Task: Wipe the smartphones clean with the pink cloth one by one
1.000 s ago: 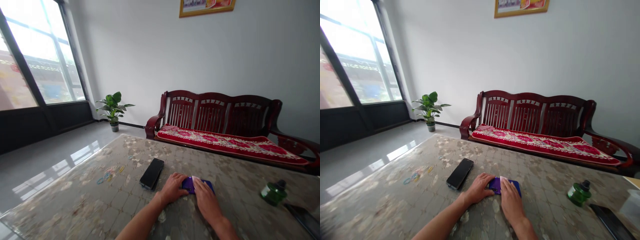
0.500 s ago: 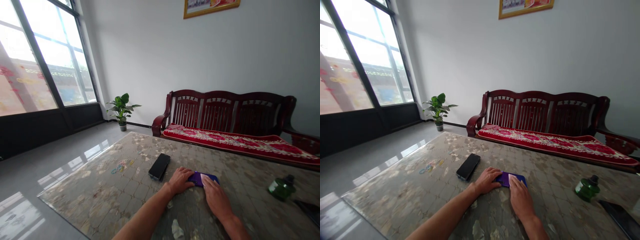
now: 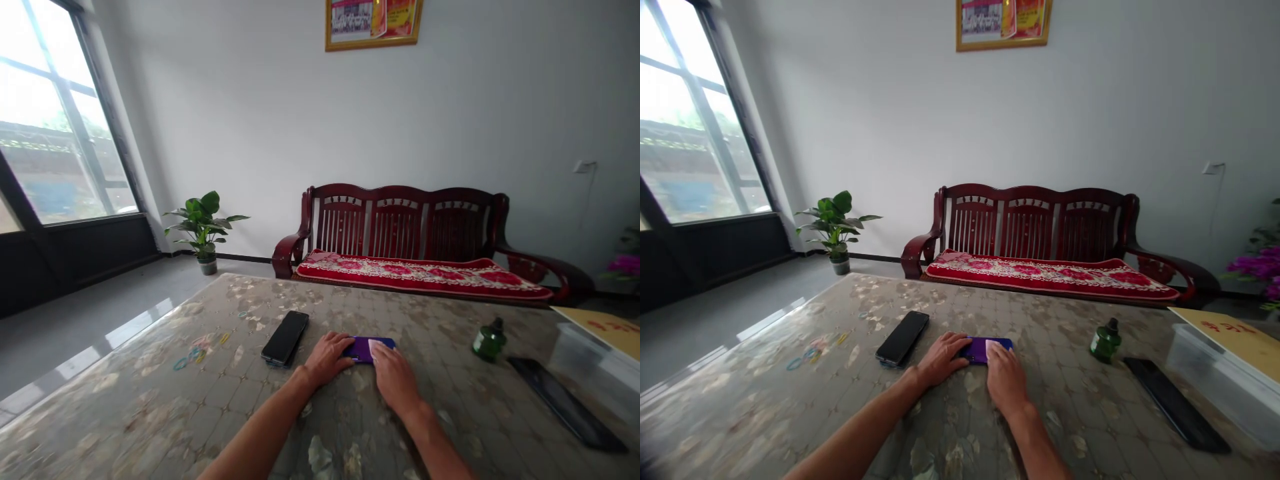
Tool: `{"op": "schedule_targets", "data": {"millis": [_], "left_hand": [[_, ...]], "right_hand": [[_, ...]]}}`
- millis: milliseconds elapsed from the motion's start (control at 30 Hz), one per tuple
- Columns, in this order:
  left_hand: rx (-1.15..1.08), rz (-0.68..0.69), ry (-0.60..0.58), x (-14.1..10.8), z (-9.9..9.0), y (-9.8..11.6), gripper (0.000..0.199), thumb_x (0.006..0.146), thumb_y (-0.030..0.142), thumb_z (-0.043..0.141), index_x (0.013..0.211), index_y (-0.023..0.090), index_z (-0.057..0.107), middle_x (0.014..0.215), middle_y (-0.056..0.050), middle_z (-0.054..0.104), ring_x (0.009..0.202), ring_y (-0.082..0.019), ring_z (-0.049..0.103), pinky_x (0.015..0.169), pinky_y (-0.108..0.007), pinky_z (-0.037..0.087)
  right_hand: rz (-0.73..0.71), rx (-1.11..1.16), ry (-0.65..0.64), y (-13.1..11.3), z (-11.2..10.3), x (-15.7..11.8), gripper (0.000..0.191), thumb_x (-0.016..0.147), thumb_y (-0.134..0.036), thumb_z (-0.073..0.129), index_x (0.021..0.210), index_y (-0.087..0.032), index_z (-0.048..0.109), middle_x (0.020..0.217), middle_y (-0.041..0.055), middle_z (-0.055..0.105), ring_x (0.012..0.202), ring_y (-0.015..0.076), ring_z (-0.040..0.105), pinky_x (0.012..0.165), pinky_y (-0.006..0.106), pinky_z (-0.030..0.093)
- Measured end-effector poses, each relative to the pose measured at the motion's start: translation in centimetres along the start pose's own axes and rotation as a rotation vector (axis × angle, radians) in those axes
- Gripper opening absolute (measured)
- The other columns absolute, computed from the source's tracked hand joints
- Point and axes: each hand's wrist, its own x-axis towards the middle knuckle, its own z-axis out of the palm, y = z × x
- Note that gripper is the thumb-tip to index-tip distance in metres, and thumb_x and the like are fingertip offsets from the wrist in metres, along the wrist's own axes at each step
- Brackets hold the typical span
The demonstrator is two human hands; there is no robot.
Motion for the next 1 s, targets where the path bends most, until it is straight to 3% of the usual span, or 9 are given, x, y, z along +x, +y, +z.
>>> {"op": "schedule_targets", "data": {"millis": [200,767,1000], "left_hand": [[0.023,0.014,-0.002,0.1,-0.2,0.3,0.049,0.092,0.043,0.063,0.136,0.022,0.053,0.133,-0.008,0.06,0.117,-0.026,0.054,0.104,-0.04,0.041],[0.118,0.095,-0.004,0.3,0.1,0.6,0.043,0.099,0.051,0.049,0.132,0.024,0.054,0.119,-0.009,0.066,0.103,-0.025,0.059,0.096,-0.038,0.045],[0.308,0.087,-0.156,0.5,0.6,1.0,0.062,0.087,0.05,0.069,0.139,0.023,0.048,0.134,-0.017,0.056,0.11,-0.033,0.058,0.095,-0.046,0.048]], "right_hand": [[0.093,-0.024,0.079,2.5,-0.1,0.1,0.047,0.094,-0.01,0.034,0.133,-0.013,0.059,0.136,0.0109,0.06,0.127,0.02,0.055,0.109,0.033,0.041],[0.104,0.07,0.106,2.5,0.2,0.6,0.048,0.093,-0.011,0.036,0.133,-0.018,0.06,0.133,0.0096,0.063,0.125,0.0191,0.057,0.108,0.034,0.043],[0.12,0.056,0.117,2.3,0.2,0.4,0.047,0.093,-0.012,0.035,0.133,-0.017,0.06,0.133,0.0089,0.063,0.125,0.0188,0.056,0.108,0.034,0.043]]}}
